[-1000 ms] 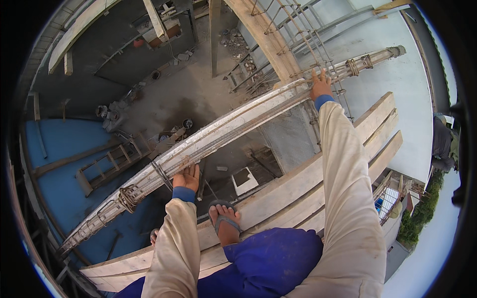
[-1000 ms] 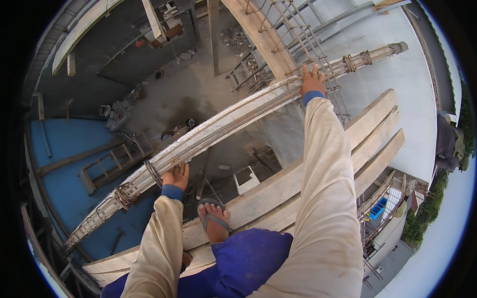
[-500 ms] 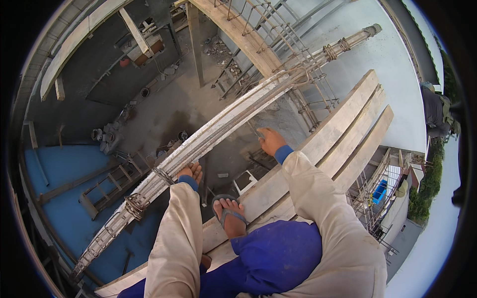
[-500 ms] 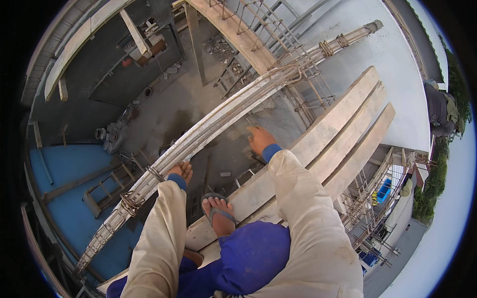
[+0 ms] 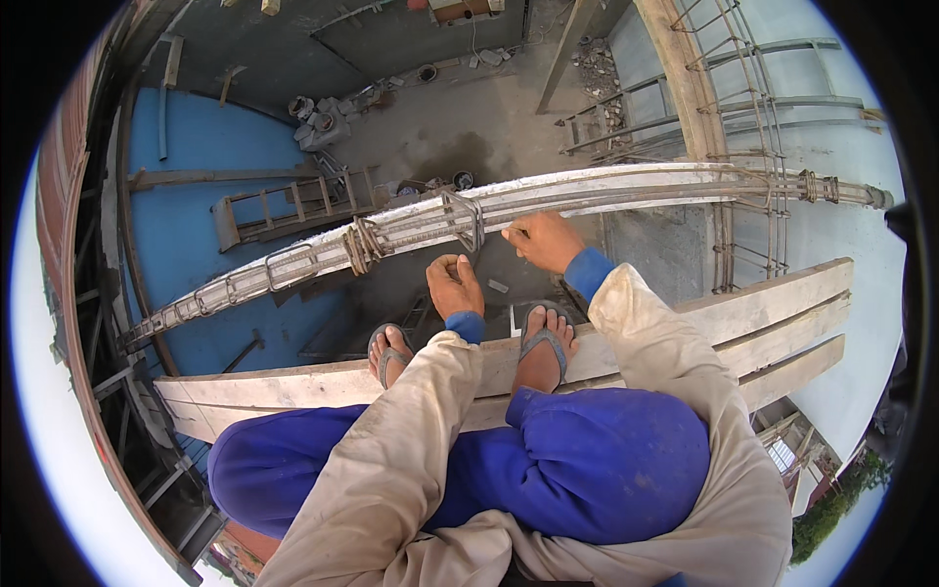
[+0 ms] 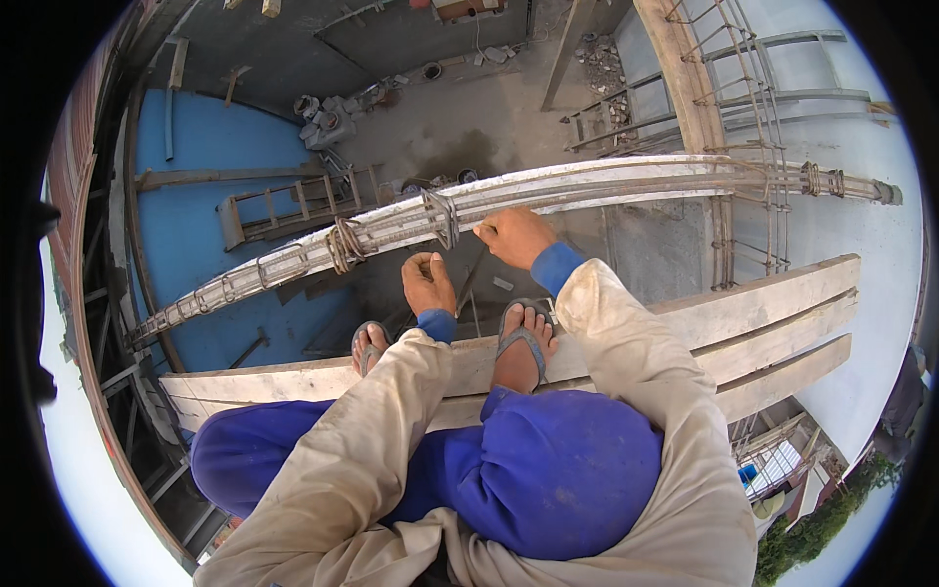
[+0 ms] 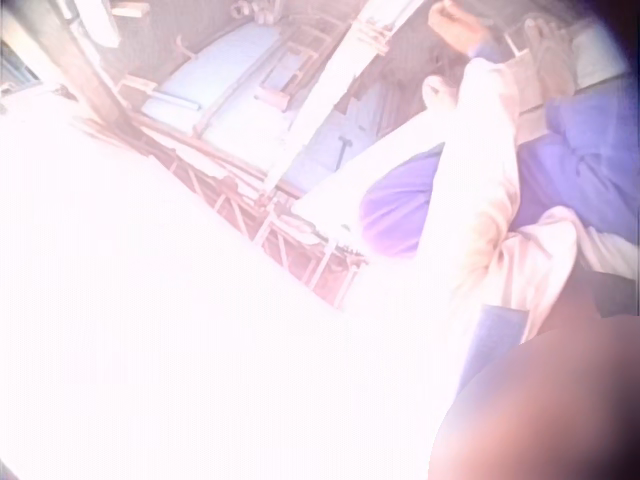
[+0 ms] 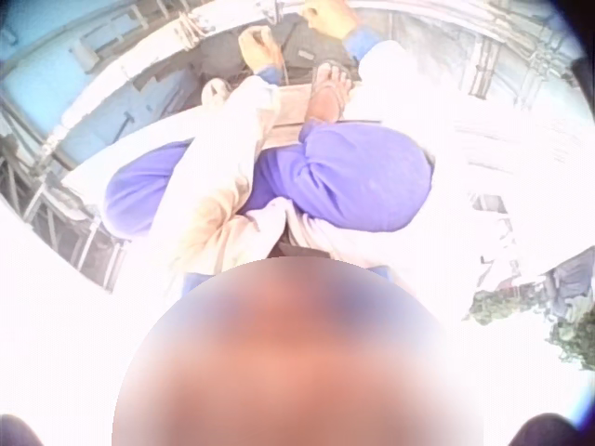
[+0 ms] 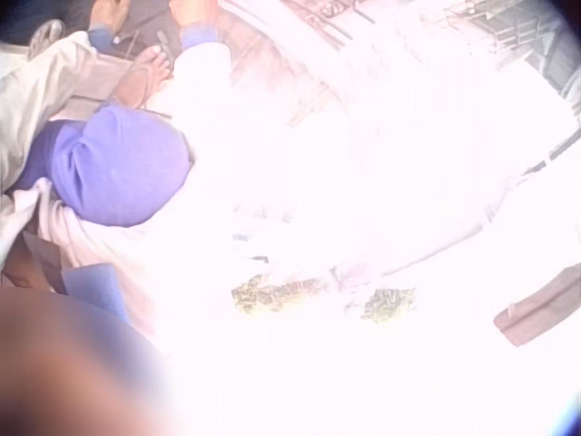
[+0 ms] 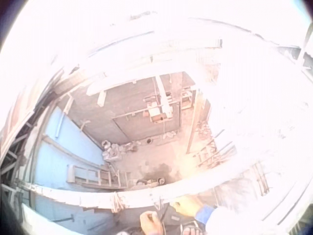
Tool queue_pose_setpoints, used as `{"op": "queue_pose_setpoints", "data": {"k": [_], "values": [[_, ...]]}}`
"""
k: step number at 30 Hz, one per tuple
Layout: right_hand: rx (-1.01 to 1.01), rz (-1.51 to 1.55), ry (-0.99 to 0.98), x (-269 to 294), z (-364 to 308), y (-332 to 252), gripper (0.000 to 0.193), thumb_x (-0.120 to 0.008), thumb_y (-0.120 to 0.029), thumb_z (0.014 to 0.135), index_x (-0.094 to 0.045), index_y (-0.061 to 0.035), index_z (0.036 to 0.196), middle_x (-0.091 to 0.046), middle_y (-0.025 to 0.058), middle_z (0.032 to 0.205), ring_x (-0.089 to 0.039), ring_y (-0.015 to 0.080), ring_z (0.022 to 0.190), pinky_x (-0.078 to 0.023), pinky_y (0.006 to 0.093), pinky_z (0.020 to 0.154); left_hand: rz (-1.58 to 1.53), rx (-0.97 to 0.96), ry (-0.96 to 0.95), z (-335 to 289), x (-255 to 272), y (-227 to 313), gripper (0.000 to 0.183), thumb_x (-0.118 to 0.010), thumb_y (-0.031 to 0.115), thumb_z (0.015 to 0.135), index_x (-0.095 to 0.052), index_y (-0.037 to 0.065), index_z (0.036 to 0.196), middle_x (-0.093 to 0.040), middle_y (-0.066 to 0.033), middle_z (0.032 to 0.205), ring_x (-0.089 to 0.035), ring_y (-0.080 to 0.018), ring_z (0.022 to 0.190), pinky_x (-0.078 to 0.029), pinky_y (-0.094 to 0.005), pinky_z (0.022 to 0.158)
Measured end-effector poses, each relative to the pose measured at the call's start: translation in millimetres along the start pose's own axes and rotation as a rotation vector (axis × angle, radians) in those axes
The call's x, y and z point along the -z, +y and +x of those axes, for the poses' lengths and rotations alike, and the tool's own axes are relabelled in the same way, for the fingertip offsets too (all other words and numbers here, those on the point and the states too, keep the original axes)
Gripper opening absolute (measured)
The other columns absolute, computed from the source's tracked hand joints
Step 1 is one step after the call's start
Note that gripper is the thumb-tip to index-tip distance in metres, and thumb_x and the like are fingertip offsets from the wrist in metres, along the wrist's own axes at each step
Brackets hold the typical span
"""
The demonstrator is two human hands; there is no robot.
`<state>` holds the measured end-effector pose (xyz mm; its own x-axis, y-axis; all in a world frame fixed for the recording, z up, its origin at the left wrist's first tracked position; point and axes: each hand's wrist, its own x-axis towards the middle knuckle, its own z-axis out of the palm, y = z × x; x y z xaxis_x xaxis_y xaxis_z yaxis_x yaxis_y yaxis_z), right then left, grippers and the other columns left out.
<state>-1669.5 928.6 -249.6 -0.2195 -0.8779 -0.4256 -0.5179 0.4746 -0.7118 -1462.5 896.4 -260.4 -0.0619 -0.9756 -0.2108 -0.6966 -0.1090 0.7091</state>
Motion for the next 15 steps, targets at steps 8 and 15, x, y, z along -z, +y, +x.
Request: {"op": "queue_pose_setpoints", "data": {"k": [8, 15], "values": [[-0.220, 0.408, -0.068, -45.4, 22.8, -26.3, 0.037, -0.068, -0.035, 0.105, -0.075, -0.0015, 0.088, -0.074, 0.0071, 0.071, -0.070, 0.0141, 0.063, -0.054, 0.0335, 0.060, 0.117, -0.049, -0.452, 58.1, 8.8, 3.1, 0.027, -0.074, 0.023, 0.096, -0.077, 0.006, 0.117, -0.077, -0.0203, 0.114, -0.070, -0.0373, 0.110, -0.054, -0.0462, 0.096], [-0.133, 0.446, 0.020, -24.1, 13.1, -5.6, 0.036, -0.070, -0.034, 0.103, -0.079, -0.0020, 0.090, -0.076, 0.0093, 0.074, -0.071, 0.0175, 0.063, -0.056, 0.0348, 0.064, 0.011, -0.209, -0.451, 45.2, -2.9, 25.8, 0.028, -0.075, 0.022, 0.097, -0.076, 0.005, 0.118, -0.080, -0.0173, 0.107, -0.078, -0.0309, 0.097, -0.058, -0.0424, 0.087]]}}
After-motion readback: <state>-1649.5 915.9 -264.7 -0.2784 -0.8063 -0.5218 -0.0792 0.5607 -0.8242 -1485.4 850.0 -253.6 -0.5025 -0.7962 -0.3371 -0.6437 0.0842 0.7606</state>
